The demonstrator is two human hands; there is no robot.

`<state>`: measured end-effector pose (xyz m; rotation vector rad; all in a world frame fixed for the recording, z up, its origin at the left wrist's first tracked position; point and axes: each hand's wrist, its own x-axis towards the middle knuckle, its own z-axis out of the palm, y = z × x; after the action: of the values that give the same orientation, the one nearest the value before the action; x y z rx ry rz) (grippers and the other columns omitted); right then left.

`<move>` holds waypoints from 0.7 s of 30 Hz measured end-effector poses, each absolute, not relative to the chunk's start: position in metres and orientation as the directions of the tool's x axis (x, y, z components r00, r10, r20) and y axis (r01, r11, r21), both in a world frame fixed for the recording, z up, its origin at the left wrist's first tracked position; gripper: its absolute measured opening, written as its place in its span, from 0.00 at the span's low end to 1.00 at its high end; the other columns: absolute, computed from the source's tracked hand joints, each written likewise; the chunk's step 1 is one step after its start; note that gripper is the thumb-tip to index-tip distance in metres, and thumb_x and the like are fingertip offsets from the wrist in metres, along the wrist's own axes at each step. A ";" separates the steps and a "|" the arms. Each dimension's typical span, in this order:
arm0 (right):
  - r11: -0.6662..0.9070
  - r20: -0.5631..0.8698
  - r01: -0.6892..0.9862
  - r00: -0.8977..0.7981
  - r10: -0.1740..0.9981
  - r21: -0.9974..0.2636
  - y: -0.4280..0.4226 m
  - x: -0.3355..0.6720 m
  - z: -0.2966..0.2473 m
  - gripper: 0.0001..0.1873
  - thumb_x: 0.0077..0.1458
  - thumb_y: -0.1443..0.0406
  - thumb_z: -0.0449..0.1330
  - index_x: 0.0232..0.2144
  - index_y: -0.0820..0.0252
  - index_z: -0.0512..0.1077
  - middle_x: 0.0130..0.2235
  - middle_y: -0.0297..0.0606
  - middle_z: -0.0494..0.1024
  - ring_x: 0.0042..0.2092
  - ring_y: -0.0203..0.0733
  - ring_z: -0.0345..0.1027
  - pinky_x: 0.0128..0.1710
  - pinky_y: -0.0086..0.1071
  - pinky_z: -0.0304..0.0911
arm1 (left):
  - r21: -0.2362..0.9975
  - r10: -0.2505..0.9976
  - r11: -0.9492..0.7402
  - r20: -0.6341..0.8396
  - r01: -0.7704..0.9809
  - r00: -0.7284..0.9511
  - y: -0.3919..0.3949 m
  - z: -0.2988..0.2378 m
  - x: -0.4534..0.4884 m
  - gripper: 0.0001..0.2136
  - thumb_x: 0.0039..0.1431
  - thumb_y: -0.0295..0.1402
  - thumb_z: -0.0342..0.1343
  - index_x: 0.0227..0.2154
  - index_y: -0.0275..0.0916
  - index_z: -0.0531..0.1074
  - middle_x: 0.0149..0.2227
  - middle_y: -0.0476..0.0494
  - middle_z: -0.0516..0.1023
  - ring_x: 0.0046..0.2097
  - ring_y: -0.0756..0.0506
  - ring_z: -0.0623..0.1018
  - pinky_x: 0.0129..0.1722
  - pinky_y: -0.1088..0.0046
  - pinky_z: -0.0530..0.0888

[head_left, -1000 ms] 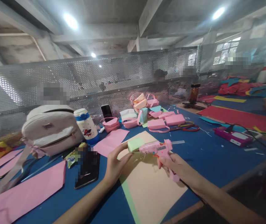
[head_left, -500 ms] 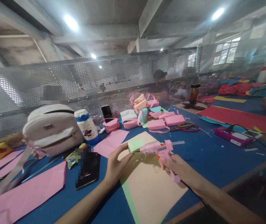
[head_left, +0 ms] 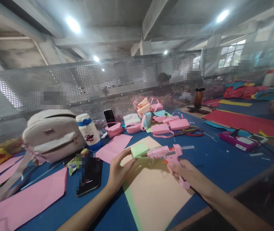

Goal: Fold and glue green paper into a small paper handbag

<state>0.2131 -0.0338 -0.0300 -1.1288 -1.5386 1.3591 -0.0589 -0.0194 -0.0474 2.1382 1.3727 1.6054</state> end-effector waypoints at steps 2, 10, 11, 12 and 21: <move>0.025 -0.012 0.114 -0.313 0.950 -0.993 -0.035 0.215 -0.030 0.33 0.48 0.35 0.59 0.22 0.58 0.66 0.22 0.29 0.60 0.25 0.35 0.54 0.26 0.29 0.53 | 0.582 0.718 -0.576 0.696 0.574 0.015 -0.019 -0.048 -0.059 0.14 0.58 0.37 0.64 0.46 0.39 0.78 0.46 0.38 0.84 0.46 0.39 0.83 0.50 0.60 0.80; -0.005 -0.035 0.108 -0.279 0.960 -0.994 -0.039 0.220 -0.027 0.33 0.47 0.34 0.59 0.22 0.58 0.63 0.22 0.27 0.59 0.25 0.34 0.53 0.26 0.29 0.51 | 0.582 0.713 -0.581 0.701 0.569 0.011 -0.019 -0.049 -0.059 0.14 0.58 0.37 0.64 0.45 0.38 0.78 0.45 0.39 0.84 0.46 0.40 0.83 0.49 0.60 0.80; 0.001 -0.031 0.111 -0.279 0.960 -0.994 -0.039 0.220 -0.025 0.34 0.46 0.34 0.59 0.22 0.58 0.62 0.22 0.28 0.59 0.25 0.34 0.54 0.26 0.29 0.51 | 0.583 0.713 -0.582 0.701 0.567 0.012 -0.019 -0.048 -0.059 0.14 0.58 0.37 0.64 0.45 0.38 0.78 0.45 0.39 0.84 0.46 0.40 0.83 0.49 0.61 0.80; 0.005 -0.028 0.115 -0.280 0.959 -0.993 -0.040 0.221 -0.024 0.34 0.46 0.34 0.59 0.21 0.58 0.62 0.22 0.28 0.59 0.25 0.35 0.54 0.26 0.29 0.51 | 0.584 0.713 -0.583 0.701 0.565 0.011 -0.019 -0.048 -0.059 0.14 0.58 0.37 0.64 0.45 0.38 0.78 0.45 0.39 0.84 0.46 0.40 0.83 0.49 0.61 0.80; 0.004 -0.036 0.129 -0.302 0.953 -0.992 -0.033 0.232 -0.037 0.34 0.47 0.33 0.58 0.20 0.57 0.61 0.20 0.28 0.58 0.24 0.35 0.52 0.26 0.30 0.50 | 0.601 0.723 -0.574 0.691 0.557 0.000 -0.020 -0.047 -0.058 0.14 0.58 0.39 0.63 0.45 0.39 0.78 0.45 0.40 0.84 0.46 0.39 0.83 0.49 0.61 0.80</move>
<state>0.2320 -0.0329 -0.0372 -1.1549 -1.5264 1.3835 -0.0581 -0.0196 -0.0471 2.1062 1.3644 1.6212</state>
